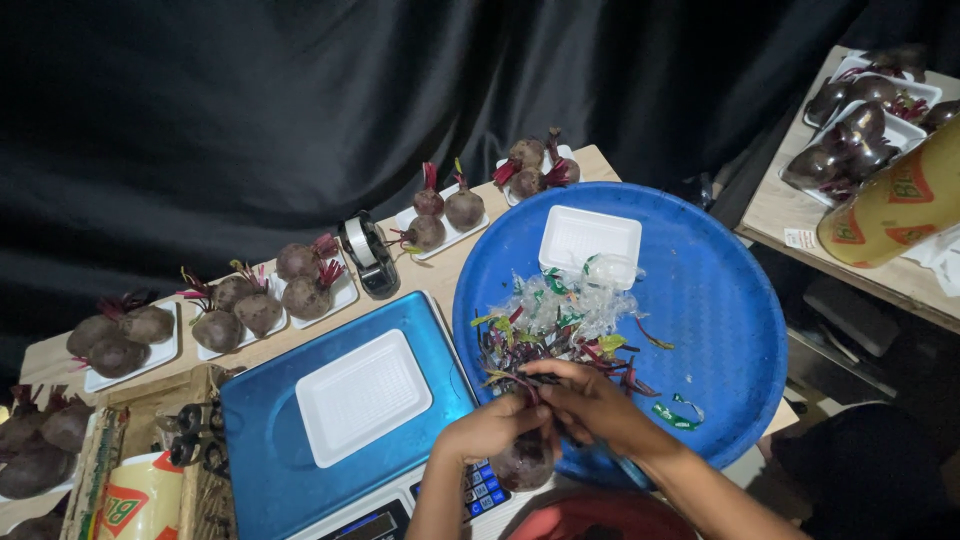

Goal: Wrapping beetroots in plastic film and weighing them on a digital scale for packaging.

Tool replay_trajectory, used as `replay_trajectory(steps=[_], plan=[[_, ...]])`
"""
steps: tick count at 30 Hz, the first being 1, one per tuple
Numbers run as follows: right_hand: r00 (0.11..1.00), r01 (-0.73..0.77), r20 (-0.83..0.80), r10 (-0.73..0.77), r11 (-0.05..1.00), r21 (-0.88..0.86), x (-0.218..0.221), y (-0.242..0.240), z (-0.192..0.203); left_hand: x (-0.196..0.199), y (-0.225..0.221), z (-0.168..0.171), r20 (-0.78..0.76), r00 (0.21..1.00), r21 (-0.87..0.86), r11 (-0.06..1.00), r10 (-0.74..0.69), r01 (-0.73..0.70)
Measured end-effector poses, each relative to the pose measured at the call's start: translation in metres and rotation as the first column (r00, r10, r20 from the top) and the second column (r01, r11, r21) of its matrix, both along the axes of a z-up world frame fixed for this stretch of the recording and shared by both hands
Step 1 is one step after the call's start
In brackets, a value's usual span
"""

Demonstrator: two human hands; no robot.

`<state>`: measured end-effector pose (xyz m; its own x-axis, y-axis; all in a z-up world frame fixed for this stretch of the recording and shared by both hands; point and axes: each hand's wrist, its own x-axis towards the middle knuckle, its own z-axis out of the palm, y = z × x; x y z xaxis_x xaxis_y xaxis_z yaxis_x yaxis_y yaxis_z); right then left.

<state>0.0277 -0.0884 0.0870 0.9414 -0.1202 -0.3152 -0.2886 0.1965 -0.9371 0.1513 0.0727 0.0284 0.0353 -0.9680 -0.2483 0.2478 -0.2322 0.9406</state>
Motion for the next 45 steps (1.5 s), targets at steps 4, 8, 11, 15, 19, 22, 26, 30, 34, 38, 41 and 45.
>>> replay_trajectory(steps=[4,8,11,15,19,22,26,30,34,38,41,45], plan=[[1.0,-0.001,0.004,0.001,1.0,-0.031,0.006,-0.001,-0.008,0.008,0.001,-0.006,0.333,0.931,-0.098,0.976,-0.151,0.193],[1.0,0.025,-0.006,-0.026,0.994,-0.108,0.013,-0.013,0.012,-0.011,-0.005,0.01,0.203,0.943,-0.042,0.959,-0.265,0.279],[0.984,0.008,-0.175,-0.045,0.978,-0.21,0.026,-0.025,-0.009,-0.011,-0.011,-0.024,-0.108,0.993,-0.067,0.996,0.054,-0.061],[0.983,0.02,-0.177,-0.052,0.983,-0.182,0.018,-0.03,-0.029,-0.01,-0.013,-0.026,-0.191,0.928,0.049,0.948,0.319,-0.315],[0.967,0.05,-0.235,-0.094,0.981,-0.187,0.018,-0.03,-0.026,-0.006,-0.013,-0.023,-0.442,0.687,0.325,0.817,0.577,-0.477],[0.965,0.066,-0.223,-0.14,0.949,-0.31,0.018,-0.034,-0.039,-0.003,-0.002,-0.036,-0.656,0.563,0.297,0.858,0.502,-0.419],[0.985,0.101,-0.042,-0.169,0.753,-0.65,0.022,-0.049,-0.105,-0.006,0.015,-0.047,-0.741,0.568,0.038,0.867,0.359,-0.497],[0.988,0.121,0.153,0.006,0.584,-0.803,0.02,-0.063,-0.16,-0.008,0.029,-0.011,-0.563,0.644,-0.038,0.762,0.518,-0.647],[1.0,-0.003,0.001,0.011,0.401,-0.916,0.015,-0.066,-0.167,0.001,0.052,0.018,0.134,0.357,-0.001,0.36,0.924,-0.933],[0.981,-0.05,0.033,0.189,0.418,-0.907,0.012,-0.066,-0.127,0.014,0.077,0.065,0.619,0.094,-0.001,0.12,0.78,-0.993],[0.893,0.168,0.36,0.269,0.542,-0.823,0.001,-0.069,-0.033,0.029,0.09,0.042,0.786,0.034,-0.003,0.058,0.618,-0.998],[0.839,0.197,0.479,0.259,0.676,-0.71,-0.03,-0.108,0.066,0.03,0.091,0.043,0.83,-0.014,-0.029,0.018,0.557,-0.999]])
